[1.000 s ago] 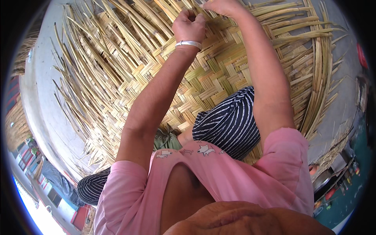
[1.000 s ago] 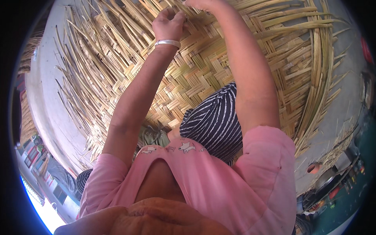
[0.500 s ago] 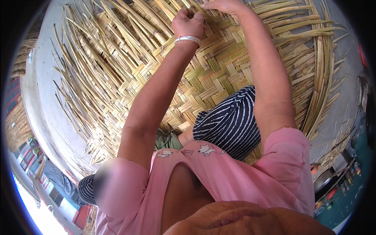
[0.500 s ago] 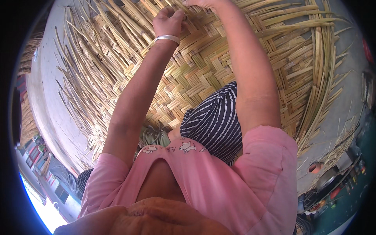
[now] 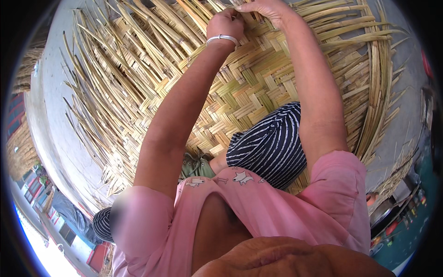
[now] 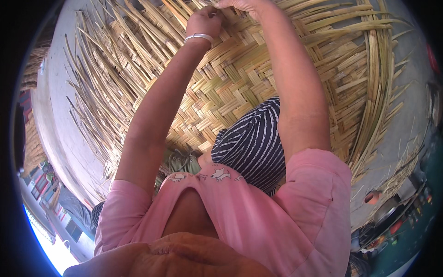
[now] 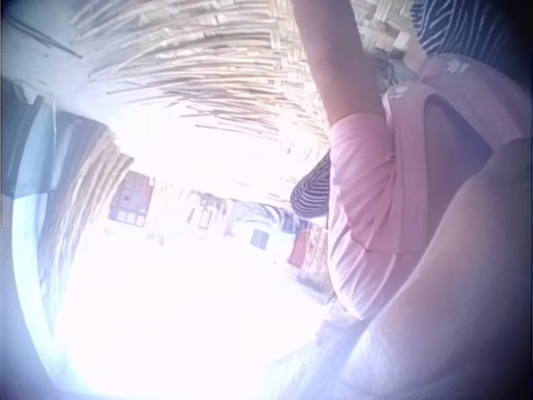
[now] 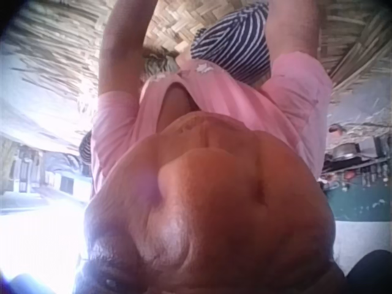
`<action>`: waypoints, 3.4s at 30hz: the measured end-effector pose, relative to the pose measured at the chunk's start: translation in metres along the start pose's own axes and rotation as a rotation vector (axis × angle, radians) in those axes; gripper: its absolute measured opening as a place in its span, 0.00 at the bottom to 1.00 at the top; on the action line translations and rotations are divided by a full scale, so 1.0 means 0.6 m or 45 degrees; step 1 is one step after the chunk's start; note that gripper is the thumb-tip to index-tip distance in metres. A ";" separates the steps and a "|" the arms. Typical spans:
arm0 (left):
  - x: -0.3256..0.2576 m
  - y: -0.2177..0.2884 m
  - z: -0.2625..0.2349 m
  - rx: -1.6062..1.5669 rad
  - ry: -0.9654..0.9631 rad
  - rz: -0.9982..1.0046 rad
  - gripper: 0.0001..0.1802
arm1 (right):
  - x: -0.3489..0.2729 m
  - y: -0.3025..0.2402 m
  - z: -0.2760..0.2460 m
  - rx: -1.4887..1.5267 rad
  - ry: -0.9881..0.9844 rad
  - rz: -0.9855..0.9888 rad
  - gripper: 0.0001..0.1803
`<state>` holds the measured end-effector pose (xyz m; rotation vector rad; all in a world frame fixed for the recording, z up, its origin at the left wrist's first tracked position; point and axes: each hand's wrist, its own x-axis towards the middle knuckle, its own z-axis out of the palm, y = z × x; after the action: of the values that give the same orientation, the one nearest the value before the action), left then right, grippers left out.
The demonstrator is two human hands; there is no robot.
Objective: The person sits cross-legged on the floor and weaves thin dried palm strips into a large circular mat by hand. They repeatedly interlace the strips, adjust the weave, and occasionally pick up new strips to continue the pattern.
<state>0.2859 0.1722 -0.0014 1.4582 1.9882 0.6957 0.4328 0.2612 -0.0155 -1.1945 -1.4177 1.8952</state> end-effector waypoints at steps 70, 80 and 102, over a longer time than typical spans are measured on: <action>-0.097 -0.066 0.042 0.632 0.350 0.760 0.20 | -0.052 0.044 -0.084 -0.983 1.047 -0.177 0.05; -0.026 0.020 0.042 0.146 0.196 0.761 0.17 | -0.050 0.013 -0.114 0.686 1.069 -0.271 0.06; 0.045 0.106 0.077 -0.015 -0.026 0.152 0.21 | 0.006 0.003 -0.128 -0.478 0.886 -0.699 0.27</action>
<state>0.3539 0.2188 0.0070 1.5809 1.8909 0.7390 0.4968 0.3025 -0.0247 -1.2764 -1.5019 0.7539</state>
